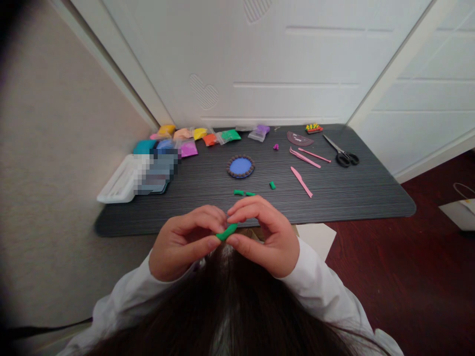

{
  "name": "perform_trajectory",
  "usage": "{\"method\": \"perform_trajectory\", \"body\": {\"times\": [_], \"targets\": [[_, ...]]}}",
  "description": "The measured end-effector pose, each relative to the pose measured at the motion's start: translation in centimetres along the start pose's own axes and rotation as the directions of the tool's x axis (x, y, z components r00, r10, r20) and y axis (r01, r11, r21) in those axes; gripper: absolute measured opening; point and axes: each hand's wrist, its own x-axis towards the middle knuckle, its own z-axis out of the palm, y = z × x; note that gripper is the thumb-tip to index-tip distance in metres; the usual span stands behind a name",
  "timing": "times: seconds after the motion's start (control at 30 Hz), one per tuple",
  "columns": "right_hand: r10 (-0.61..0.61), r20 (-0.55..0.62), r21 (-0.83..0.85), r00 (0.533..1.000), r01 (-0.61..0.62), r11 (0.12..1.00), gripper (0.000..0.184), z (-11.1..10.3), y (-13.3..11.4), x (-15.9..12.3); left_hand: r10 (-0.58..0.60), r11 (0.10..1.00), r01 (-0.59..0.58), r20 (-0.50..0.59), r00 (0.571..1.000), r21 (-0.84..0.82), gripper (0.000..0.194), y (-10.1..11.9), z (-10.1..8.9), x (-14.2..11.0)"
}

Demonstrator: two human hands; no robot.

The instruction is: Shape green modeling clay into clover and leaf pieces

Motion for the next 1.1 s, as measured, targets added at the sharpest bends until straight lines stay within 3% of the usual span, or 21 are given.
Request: {"method": "perform_trajectory", "body": {"times": [0.43,0.67,1.1], "targets": [[0.029,0.051,0.048,0.998,-0.031,0.998,0.022,-0.15,-0.05,0.09,0.082,0.995,-0.082,-0.001,0.997,0.05,0.019,-0.11,-0.05,-0.17],[0.089,0.12,0.161,0.989,-0.108,0.981,0.012,-0.48,-0.01,0.14,0.036,0.999,-0.036,0.022,0.999,-0.001,0.017,0.03,-0.02,-0.22],[0.112,0.128,0.17,0.985,-0.133,0.976,0.008,-0.38,0.06,0.23,0.031,0.999,-0.029,0.043,0.999,-0.045,0.015,-0.03,-0.08,-0.24]]}}
